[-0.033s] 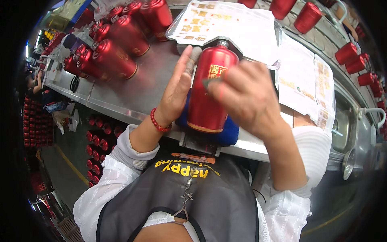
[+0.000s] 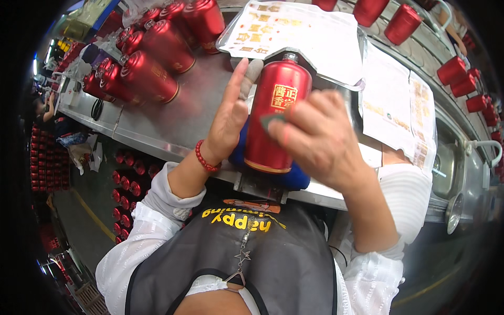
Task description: The person wipes red beverage cans with a cloth, then applies gold decorative stickers to their sides using a small stick. The person rotates the cans to align the stickers and smooths them down before moving to the next can.
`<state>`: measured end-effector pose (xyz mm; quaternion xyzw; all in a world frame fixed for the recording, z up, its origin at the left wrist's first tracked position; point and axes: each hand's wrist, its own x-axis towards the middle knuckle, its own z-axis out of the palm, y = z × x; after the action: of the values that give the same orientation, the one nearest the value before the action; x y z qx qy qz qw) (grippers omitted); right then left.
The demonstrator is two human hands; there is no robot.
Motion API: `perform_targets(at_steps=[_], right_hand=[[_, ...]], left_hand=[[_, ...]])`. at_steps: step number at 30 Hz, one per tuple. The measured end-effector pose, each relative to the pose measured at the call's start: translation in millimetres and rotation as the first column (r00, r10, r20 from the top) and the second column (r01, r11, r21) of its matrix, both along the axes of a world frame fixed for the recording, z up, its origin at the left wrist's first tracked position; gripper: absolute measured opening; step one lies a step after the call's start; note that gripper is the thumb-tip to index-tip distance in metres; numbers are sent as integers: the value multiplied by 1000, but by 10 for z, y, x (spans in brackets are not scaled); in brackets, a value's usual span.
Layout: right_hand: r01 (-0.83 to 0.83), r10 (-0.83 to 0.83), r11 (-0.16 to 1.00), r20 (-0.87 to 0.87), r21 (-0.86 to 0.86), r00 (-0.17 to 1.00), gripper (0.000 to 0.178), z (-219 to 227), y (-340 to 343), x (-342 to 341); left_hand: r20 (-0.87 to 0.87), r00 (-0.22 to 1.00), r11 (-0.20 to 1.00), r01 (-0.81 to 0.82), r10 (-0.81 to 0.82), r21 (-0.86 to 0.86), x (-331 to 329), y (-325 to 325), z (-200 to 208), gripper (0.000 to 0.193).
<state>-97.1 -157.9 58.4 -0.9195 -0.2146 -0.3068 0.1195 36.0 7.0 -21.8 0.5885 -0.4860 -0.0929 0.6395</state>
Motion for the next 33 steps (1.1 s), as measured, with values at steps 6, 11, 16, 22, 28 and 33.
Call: perform_targets(at_steps=[6,11,16,22,28,33], right_hand=[[239,-104,736,-244,634,964,17,-206,-24,-384],[365,-219,607,-293,706,931,16,-227,-85,-439],[288,-168,823,-275,489,947,14,-31,-123,-216],[356,123,603,-524,714,843,19,11,-311,178],[197,-198,877,-44,439,979,26,-364,-242,-198],[272,-202,773,-184,573,962,18,-258,-208,-485]], left_hand=[[726,680,985,-29,-104,168,167,180,238,64],[781,606,983,14,-152,181,359,-18,369,61],[710,702,998,8,-53,67,562,-247,342,52],[491,871,1000,26,-26,7,468,-314,277,57],[739,672,996,-16,-54,87,444,-280,443,56],[812,576,994,17,-96,106,187,-99,372,55]])
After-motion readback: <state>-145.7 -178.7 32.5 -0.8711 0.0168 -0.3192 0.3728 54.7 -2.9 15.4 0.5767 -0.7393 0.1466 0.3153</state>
